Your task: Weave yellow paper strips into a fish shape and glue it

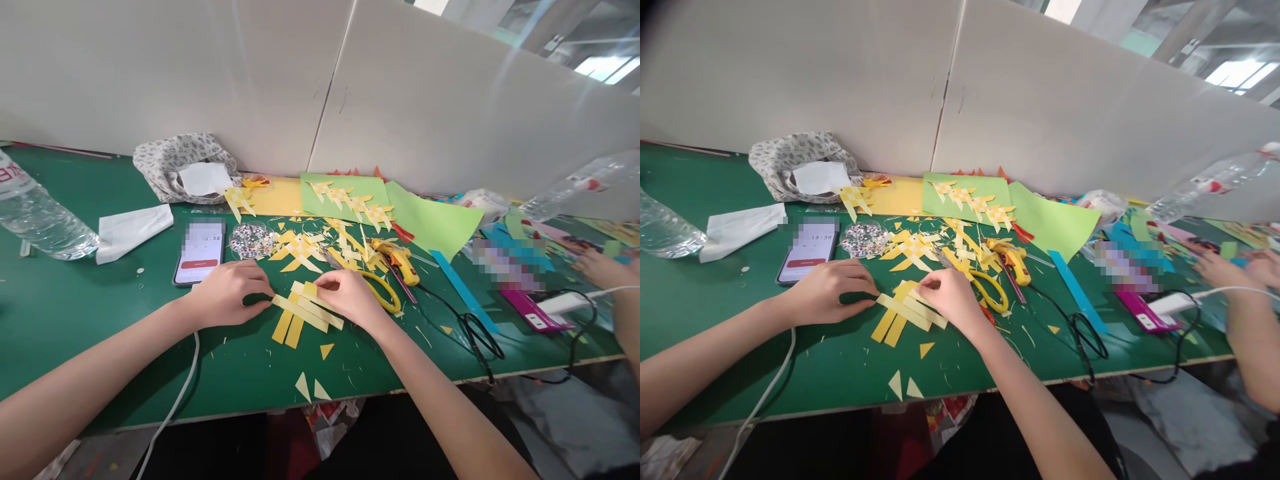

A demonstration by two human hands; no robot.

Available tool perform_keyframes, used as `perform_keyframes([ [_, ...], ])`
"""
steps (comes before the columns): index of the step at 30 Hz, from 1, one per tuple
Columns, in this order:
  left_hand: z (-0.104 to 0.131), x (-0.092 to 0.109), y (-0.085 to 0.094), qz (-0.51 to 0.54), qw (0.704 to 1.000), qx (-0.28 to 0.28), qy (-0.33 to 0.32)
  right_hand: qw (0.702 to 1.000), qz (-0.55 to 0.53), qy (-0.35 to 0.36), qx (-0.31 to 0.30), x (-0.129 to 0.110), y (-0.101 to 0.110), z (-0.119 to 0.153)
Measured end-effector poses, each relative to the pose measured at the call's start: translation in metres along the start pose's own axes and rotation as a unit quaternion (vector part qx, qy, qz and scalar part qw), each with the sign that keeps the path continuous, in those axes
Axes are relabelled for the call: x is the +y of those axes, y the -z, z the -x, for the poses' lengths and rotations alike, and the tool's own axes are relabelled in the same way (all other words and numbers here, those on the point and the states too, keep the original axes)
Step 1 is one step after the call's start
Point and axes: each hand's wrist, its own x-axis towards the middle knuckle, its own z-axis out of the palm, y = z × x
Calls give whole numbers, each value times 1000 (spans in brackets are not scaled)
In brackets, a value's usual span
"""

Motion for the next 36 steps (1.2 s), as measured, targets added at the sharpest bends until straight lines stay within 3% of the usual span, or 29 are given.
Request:
perform_keyframes([
  [5,0,-1,-7,16,1000,-6,-14,1000,-4,-8,-8,0,-5,-2],
  [12,0,0,-6,28,998,-7,-60,997,-27,-35,-62,-5,6,1],
  [17,0,0,-7,30,997,-26,-73,998,-3,-36,-59,-3,4,1],
  [30,-1,9,-14,37,998,-19,-37,996,7,-31,-78,-1,-1,0],
  [36,1,-1,-10,50,998,-9,-33,997,-1,-35,-69,-6,5,3],
])
